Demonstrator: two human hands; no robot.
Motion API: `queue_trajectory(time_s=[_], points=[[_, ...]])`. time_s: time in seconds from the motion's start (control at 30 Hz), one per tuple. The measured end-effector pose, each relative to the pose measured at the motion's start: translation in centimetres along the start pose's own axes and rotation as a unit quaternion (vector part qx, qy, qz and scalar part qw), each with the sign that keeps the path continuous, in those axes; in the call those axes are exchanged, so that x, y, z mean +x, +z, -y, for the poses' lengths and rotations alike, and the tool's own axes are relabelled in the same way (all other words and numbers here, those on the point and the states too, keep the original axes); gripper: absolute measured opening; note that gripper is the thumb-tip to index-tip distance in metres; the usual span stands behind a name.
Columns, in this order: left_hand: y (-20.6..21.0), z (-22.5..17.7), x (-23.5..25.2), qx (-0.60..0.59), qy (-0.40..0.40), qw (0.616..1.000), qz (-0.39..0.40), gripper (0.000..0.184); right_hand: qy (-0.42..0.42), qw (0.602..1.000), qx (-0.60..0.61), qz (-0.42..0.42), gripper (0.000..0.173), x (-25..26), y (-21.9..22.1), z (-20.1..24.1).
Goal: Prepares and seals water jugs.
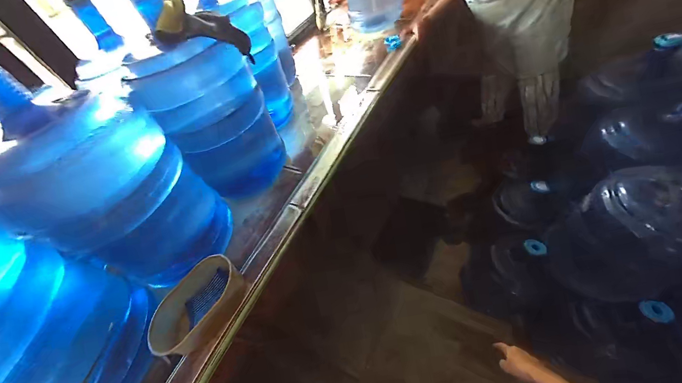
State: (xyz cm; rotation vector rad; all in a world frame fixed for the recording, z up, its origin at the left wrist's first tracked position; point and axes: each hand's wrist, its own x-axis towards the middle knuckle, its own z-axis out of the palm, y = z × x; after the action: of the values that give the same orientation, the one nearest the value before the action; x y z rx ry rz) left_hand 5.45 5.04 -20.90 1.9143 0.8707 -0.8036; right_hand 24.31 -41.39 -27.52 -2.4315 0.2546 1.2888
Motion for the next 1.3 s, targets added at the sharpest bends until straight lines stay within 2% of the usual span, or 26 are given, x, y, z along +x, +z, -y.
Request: queue_trajectory(time_s=[0.1, 0.2, 0.33, 0.47, 0.5, 0.63, 0.77, 0.83, 0.97, 1.13, 1.3], points=[[-0.1, -8.7, 1.7, 0.094, 0.111, 0.989, 0.002, 0.043, 0.054, 0.997, 0.056, -0.010, 0.055, -2.8, 2.8, -3.6], [-0.7, -17.6, 1.1, 0.181, 0.273, 0.945, 0.009, 0.043, 0.131, 0.986, 0.108, 0.008, 0.057, -7.9, 5.1, -6.1], [-2.3, -26.5, 1.5, 0.150, 0.454, 0.876, -0.065, 0.038, 0.217, 0.960, 0.175, 0.014, 0.057, -11.1, 9.4, -9.7], [-4.0, -33.1, 1.7, 0.079, 0.546, 0.824, -0.128, 0.039, 0.292, 0.933, 0.200, 0.068, 0.046, -11.2, 13.9, -12.1], [-4.3, -34.8, 2.1, 0.061, 0.568, 0.808, -0.146, 0.039, 0.295, 0.930, 0.206, 0.073, 0.044, -11.1, 13.8, -11.8], [-4.8, -41.2, 4.0, 0.002, 0.621, 0.755, -0.211, 0.041, 0.270, 0.939, 0.190, 0.094, 0.043, -9.6, 8.2, -9.2], [-3.5, -47.0, 6.0, -0.029, 0.642, 0.717, -0.270, 0.045, 0.223, 0.958, 0.181, 0.023, 0.040, -3.4, -0.1, -8.9], [-2.5, -49.7, 7.0, -0.019, 0.634, 0.716, -0.291, 0.045, 0.173, 0.967, 0.188, -0.012, 0.040, -0.2, -5.6, -8.0], [0.1, -53.8, 7.7, -0.003, 0.612, 0.745, -0.266, 0.043, 0.066, 0.985, 0.153, -0.041, 0.043, 5.6, -16.2, -5.4], [0.6, -57.1, 9.0, 0.004, 0.582, 0.755, -0.303, 0.042, -0.078, 0.993, 0.054, -0.065, 0.045, 9.5, -29.0, 3.1], [-1.6, -62.2, 10.9, -0.024, 0.568, 0.718, -0.401, 0.048, -0.249, 0.965, -0.005, -0.086, 0.048, 12.3, -38.0, 12.4]])
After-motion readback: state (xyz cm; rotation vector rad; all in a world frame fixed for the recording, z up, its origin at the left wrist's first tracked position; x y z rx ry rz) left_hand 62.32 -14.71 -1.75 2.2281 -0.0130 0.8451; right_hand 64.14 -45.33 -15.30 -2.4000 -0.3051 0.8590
